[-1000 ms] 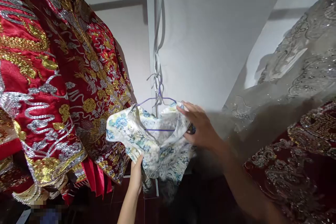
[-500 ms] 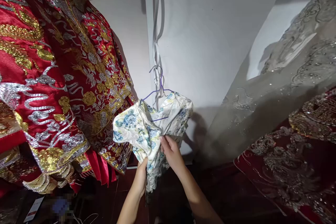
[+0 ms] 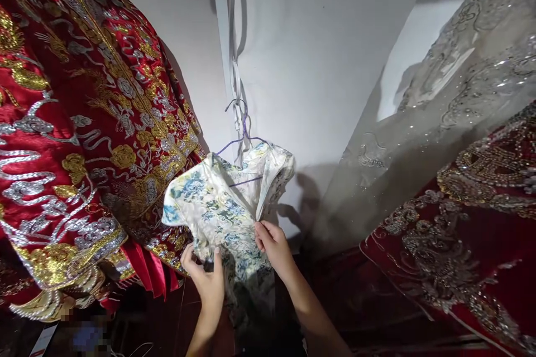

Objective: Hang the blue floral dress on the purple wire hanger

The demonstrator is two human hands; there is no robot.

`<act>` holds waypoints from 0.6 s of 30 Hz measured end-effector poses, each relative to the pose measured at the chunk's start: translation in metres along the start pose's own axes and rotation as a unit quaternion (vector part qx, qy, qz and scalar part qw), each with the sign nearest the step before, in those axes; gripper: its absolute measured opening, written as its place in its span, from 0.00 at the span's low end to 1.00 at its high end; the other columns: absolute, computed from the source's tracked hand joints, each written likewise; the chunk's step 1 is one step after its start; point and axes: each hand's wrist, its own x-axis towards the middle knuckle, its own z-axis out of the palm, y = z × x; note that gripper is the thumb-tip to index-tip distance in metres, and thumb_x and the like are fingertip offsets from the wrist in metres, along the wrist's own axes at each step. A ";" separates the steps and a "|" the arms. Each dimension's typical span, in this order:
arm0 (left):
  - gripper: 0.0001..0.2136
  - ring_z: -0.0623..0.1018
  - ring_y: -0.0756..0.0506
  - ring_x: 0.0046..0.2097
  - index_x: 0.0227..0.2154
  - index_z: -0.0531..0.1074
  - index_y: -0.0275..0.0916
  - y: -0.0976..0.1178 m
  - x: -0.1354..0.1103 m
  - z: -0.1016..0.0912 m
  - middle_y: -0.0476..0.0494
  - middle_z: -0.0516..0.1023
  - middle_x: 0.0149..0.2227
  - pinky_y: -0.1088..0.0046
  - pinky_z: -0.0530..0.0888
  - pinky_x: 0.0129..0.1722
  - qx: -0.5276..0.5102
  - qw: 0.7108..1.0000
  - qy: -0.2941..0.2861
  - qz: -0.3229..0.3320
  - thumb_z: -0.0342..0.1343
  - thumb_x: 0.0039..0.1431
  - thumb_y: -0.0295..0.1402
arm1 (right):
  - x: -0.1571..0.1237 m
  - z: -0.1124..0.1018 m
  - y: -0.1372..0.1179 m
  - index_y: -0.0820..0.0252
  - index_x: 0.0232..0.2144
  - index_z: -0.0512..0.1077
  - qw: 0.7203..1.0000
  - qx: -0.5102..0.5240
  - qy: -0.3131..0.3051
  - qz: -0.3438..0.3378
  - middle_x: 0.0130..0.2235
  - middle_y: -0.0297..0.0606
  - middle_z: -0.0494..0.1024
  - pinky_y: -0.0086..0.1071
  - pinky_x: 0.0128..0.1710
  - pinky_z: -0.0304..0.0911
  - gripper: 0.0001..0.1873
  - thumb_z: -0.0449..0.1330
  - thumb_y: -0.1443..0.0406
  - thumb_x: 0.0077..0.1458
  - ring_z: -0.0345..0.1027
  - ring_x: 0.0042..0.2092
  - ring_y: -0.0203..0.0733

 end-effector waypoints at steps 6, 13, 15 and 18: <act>0.17 0.73 0.40 0.52 0.52 0.64 0.44 0.028 0.000 0.035 0.39 0.71 0.48 0.61 0.69 0.54 0.047 0.970 -0.203 0.126 0.56 0.60 0.30 | -0.008 0.005 -0.012 0.57 0.23 0.66 0.997 -0.034 -0.074 0.019 0.15 0.27 0.64 0.29 0.22 0.51 0.22 0.55 0.48 0.61 0.56 0.19 0.34; 0.08 0.69 0.47 0.29 0.28 0.62 0.42 0.036 0.018 0.069 0.50 0.68 0.26 0.73 0.66 0.32 0.024 0.933 -0.350 0.081 0.51 0.63 0.34 | 0.021 -0.017 -0.041 0.59 0.25 0.70 0.998 -0.024 -0.063 0.010 0.15 0.29 0.68 0.27 0.18 0.50 0.22 0.58 0.47 0.58 0.54 0.16 0.32; 0.09 0.67 0.47 0.29 0.27 0.61 0.42 0.036 0.018 0.071 0.50 0.66 0.26 0.73 0.64 0.31 0.041 0.932 -0.348 0.092 0.51 0.63 0.35 | 0.040 -0.021 -0.067 0.60 0.24 0.71 0.998 -0.009 -0.055 -0.009 0.15 0.28 0.68 0.27 0.17 0.49 0.22 0.59 0.47 0.57 0.54 0.15 0.31; 0.11 0.65 0.47 0.30 0.26 0.59 0.42 0.036 0.019 0.072 0.50 0.63 0.26 0.72 0.63 0.31 0.065 0.925 -0.357 0.112 0.51 0.63 0.35 | 0.069 -0.021 -0.116 0.61 0.25 0.73 0.996 -0.002 -0.049 -0.075 0.16 0.29 0.69 0.26 0.17 0.51 0.20 0.61 0.50 0.56 0.56 0.17 0.31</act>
